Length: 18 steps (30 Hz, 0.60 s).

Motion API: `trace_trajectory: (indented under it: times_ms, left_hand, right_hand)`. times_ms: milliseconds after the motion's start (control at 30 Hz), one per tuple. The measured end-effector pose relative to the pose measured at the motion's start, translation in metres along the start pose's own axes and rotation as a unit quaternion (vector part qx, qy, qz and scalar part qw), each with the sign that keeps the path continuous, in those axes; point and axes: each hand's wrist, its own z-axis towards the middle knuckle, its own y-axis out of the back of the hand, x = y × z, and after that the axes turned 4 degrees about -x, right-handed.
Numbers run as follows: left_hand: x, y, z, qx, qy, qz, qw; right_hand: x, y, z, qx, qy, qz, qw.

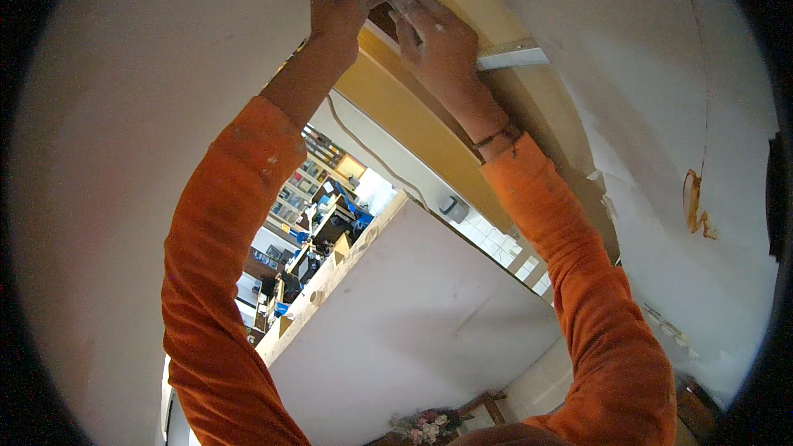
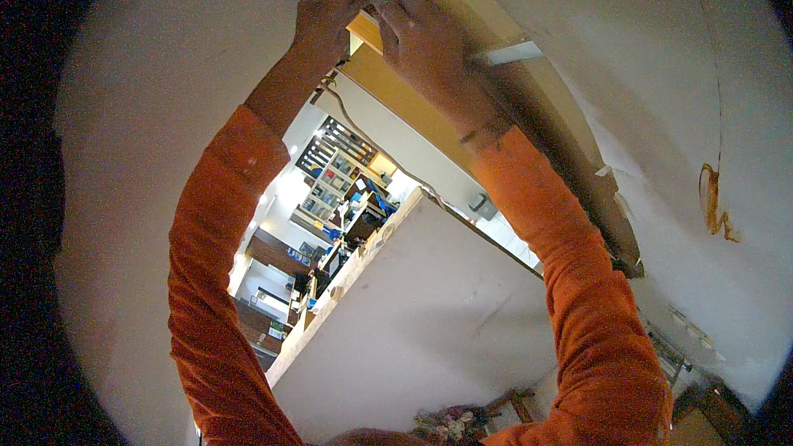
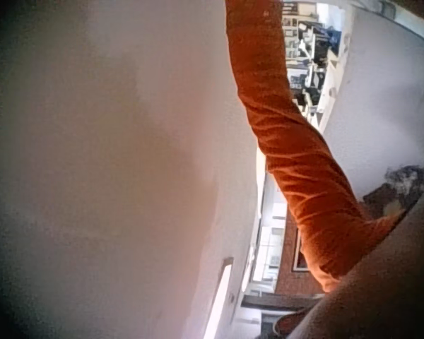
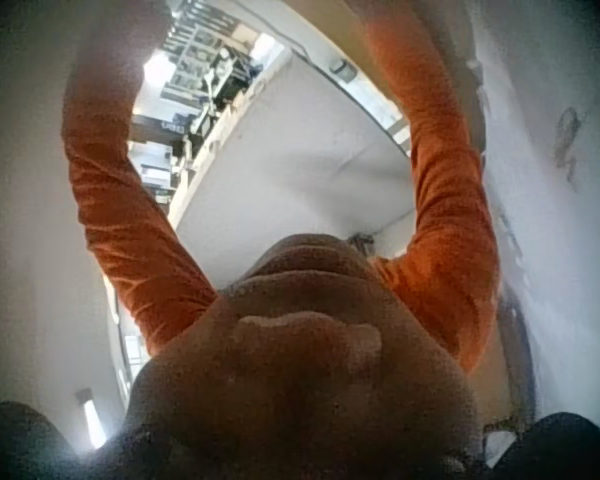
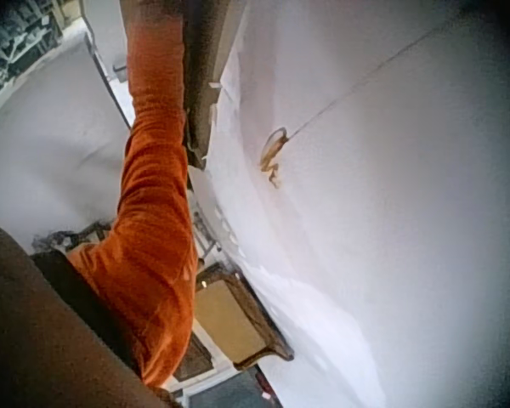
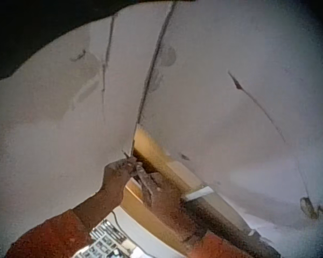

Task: The person uses a putty knife to scrape and remove material from a damaged ceiling area. They repeatedly apply pressure and scrape along the edges of the opening, occasionally adjusting their grip and position to reach different sections of the ceiling.

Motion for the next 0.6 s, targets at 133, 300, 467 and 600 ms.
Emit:
trace_trajectory:
  times_ms: [133, 300, 467, 600]
  left_hand:
    - [-0.008, 0.002, 0.002, 0.023, 0.018, -0.015, 0.999]
    - [-0.002, 0.004, 0.006, 0.036, 0.023, 0.016, 0.999]
    - [0.013, 0.03, 0.028, 0.105, -0.025, 0.092, 0.99]
    - [0.008, 0.013, 0.016, 0.057, 0.042, -0.006, 0.997]
  right_hand:
    - [-0.02, -0.024, 0.008, -0.058, 0.026, 0.11, 0.992]
    - [-0.019, -0.01, 0.003, 0.064, -0.342, 0.512, 0.785]
    - [-0.004, -0.003, 0.01, 0.069, -0.392, 0.568, 0.721]
    - [0.009, -0.012, 0.001, -0.059, -0.102, 0.177, 0.977]
